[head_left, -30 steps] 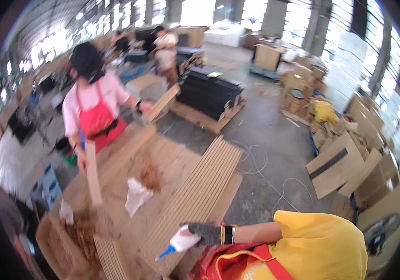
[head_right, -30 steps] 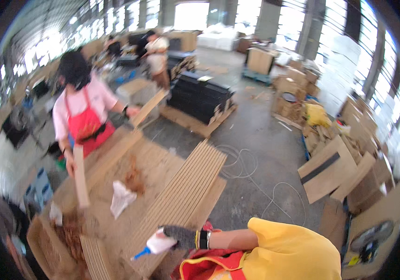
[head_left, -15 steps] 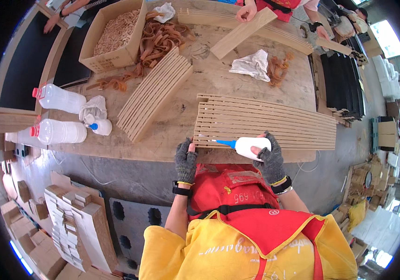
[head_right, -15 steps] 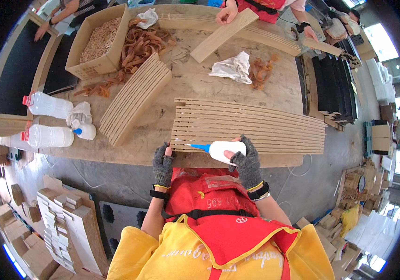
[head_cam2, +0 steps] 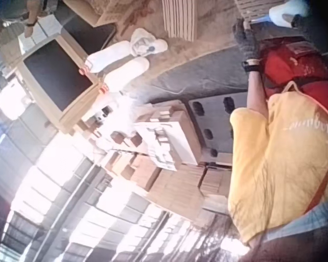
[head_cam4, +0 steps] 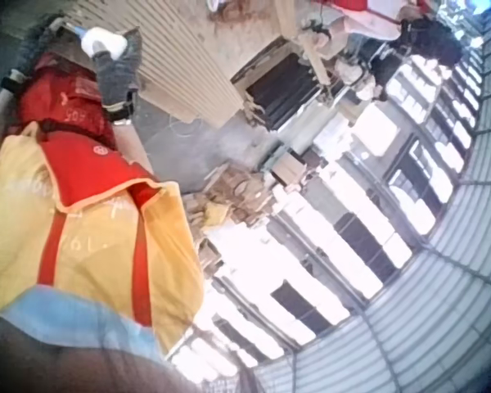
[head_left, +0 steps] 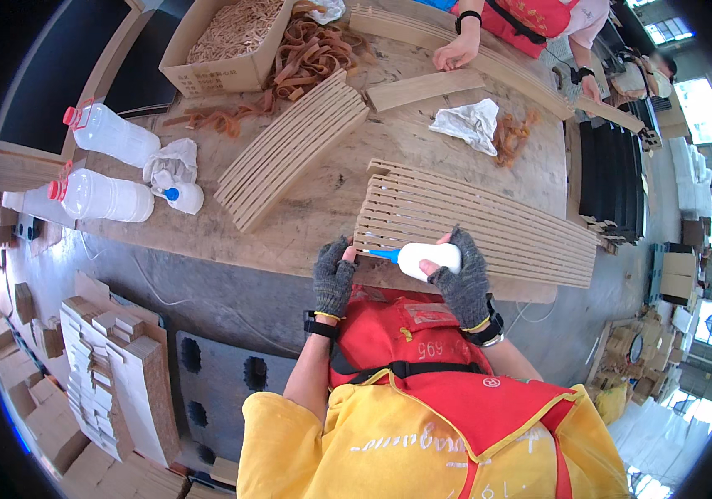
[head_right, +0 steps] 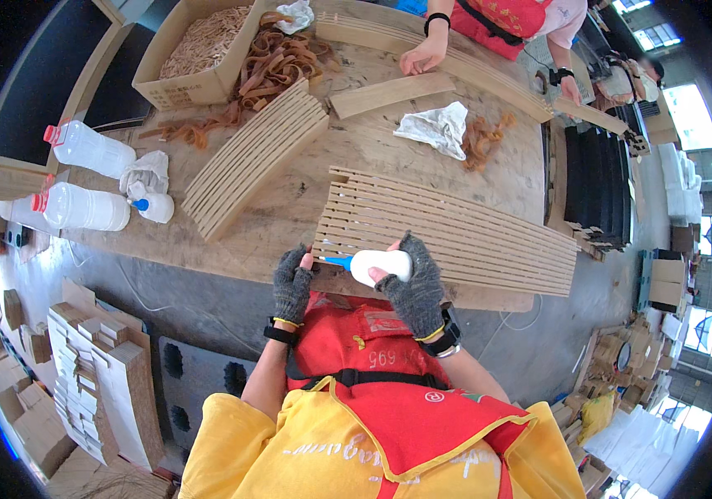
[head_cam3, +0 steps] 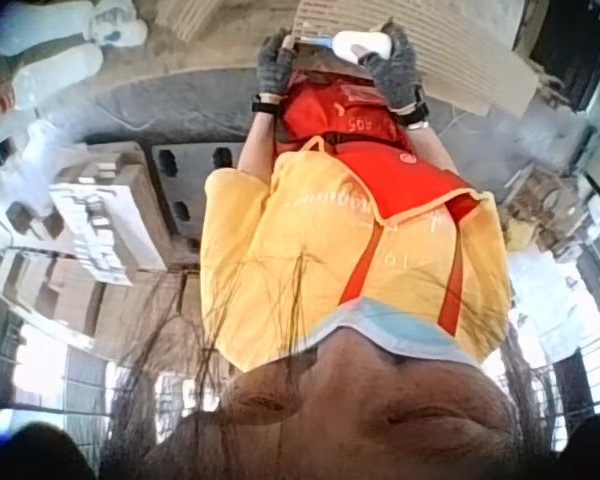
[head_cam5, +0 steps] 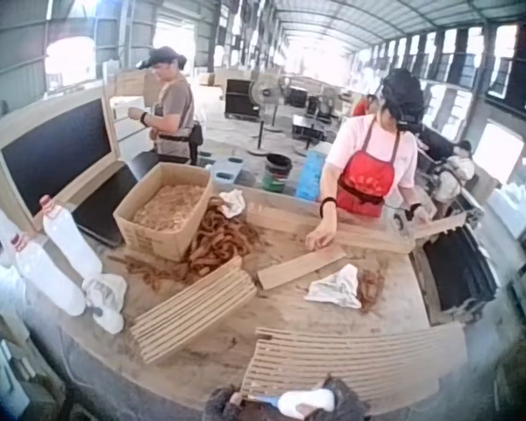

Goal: The recorder is applying wood glue to several thin wooden slats positioned on a workbench, while coworkers assist in assembling wooden frames.

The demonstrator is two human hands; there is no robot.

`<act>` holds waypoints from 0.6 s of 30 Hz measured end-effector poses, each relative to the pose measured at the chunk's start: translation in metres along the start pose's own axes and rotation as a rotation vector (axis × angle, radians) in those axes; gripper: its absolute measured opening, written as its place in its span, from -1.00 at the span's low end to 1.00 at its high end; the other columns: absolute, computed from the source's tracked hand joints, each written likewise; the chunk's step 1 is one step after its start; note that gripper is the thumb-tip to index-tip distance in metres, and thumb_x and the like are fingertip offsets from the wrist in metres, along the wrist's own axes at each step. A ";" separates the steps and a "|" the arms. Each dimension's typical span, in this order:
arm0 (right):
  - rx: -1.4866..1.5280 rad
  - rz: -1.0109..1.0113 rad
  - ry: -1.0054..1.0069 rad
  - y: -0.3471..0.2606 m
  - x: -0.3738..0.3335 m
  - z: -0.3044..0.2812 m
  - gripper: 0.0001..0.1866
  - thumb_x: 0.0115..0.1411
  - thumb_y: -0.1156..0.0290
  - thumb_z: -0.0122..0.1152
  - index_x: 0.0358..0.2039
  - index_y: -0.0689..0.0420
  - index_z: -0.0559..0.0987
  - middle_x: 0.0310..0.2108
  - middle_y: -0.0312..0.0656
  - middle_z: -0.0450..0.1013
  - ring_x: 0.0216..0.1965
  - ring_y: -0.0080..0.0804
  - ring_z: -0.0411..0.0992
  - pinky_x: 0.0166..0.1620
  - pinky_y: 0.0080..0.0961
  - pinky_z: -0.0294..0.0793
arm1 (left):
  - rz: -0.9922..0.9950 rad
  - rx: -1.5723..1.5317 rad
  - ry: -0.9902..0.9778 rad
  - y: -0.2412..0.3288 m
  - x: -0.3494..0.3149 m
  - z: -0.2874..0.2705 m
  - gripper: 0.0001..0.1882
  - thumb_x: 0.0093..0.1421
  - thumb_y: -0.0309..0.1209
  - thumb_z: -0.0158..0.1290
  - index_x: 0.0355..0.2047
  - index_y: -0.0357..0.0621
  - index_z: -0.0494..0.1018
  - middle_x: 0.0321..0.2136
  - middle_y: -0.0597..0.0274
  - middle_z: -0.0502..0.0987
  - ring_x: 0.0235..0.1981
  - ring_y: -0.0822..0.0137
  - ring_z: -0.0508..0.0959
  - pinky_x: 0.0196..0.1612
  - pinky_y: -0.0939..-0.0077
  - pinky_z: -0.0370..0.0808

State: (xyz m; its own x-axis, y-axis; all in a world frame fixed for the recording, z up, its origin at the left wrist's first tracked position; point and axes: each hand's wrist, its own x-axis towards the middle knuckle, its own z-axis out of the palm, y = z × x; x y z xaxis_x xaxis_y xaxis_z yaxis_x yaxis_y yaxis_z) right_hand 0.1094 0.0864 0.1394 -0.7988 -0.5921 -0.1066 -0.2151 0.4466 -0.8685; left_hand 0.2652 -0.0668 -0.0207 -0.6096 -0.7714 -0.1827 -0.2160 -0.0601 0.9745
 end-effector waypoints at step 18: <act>-0.169 -0.162 0.007 0.000 0.004 0.014 -0.61 0.02 0.27 0.54 -0.24 0.13 0.53 -0.35 -0.10 0.49 -0.34 -0.15 0.51 -0.21 -0.30 0.51 | -0.024 -0.015 -0.012 -0.003 -0.001 0.001 -0.70 0.40 -0.28 0.09 -0.05 -0.28 0.59 -0.25 0.00 0.60 -0.16 0.09 0.56 -0.03 0.28 0.47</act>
State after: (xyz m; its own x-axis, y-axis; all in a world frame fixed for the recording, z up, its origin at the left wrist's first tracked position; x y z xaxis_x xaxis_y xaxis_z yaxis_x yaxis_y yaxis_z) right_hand 0.1139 0.0748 0.1327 -0.7497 -0.6611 0.0316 -0.4315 0.4520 -0.7807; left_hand 0.2652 -0.0652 -0.0241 -0.6137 -0.7619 -0.2071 -0.2194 -0.0875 0.9717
